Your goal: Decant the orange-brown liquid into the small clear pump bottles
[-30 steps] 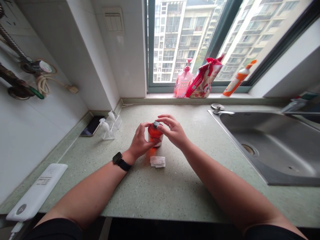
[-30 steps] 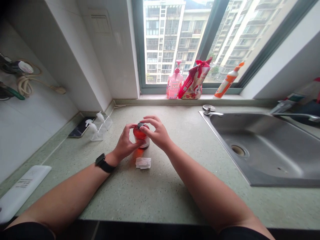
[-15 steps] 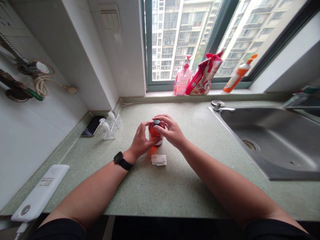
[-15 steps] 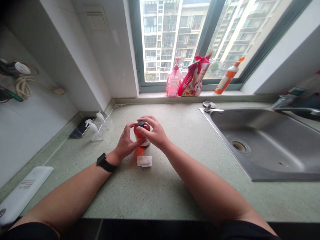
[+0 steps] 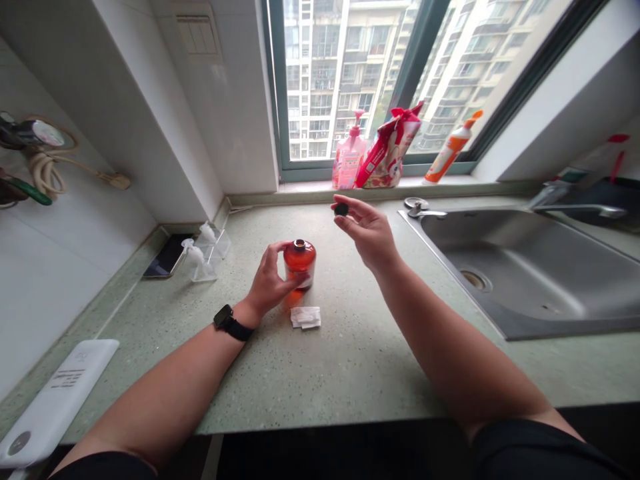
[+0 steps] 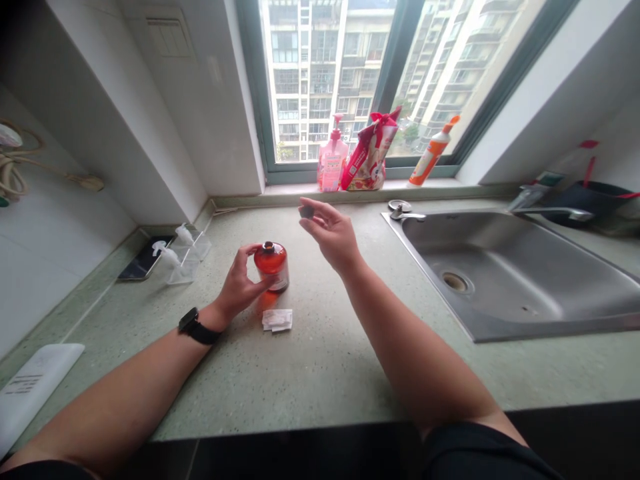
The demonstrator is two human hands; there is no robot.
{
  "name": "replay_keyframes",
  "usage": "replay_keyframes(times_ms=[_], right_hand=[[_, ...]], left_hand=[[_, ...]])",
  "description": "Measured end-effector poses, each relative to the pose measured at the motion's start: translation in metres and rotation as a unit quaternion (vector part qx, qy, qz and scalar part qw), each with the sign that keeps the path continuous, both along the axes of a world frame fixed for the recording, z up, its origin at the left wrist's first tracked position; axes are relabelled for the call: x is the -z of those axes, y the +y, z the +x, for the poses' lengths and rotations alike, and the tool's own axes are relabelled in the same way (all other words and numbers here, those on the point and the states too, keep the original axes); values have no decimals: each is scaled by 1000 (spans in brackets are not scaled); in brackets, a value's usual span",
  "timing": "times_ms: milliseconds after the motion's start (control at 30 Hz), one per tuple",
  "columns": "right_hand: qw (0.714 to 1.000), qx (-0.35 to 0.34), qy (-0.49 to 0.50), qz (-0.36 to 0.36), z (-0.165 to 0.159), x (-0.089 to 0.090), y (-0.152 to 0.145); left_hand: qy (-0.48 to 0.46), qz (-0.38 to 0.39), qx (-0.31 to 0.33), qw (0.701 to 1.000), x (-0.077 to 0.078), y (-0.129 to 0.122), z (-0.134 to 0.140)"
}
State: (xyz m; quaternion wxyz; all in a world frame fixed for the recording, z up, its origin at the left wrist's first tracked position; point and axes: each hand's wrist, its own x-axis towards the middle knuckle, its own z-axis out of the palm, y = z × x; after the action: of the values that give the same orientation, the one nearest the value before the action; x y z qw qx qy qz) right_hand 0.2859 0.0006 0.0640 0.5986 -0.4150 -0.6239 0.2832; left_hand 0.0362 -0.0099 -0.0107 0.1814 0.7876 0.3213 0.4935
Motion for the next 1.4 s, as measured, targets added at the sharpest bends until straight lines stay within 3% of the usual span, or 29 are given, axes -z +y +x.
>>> replay_keyframes(times_ms=[133,267,400,467,633,800,933,1100,1400], right_hand=[[995,88,-37,7,41,8,-5],[977,121,-164,-70,77,30,-25],[894,132,-394,-165,94,47,-37],[856,123,-462,-194,95,52,-38],[833,116,-497,-214,93,57,-36],[816,142,-509,-234,99,55,-38],[812,150,-508,-247,106,54,-41],[830,157,-481,-237,108,53,-42],[884,223,-391,-127,89,41,-41]], left_hand=[[4,-1,2,1000,1,2,-1],[9,7,-4,1000,2,4,-2],[14,-17,5,1000,-2,5,-4],[12,-28,7,1000,-6,5,-5],[21,-31,-3,999,-20,10,-1],[11,-25,-21,999,-35,22,28],[-13,-35,12,999,-37,35,64],[-28,-81,12,996,-27,48,101],[-9,-116,13,993,-18,58,133]])
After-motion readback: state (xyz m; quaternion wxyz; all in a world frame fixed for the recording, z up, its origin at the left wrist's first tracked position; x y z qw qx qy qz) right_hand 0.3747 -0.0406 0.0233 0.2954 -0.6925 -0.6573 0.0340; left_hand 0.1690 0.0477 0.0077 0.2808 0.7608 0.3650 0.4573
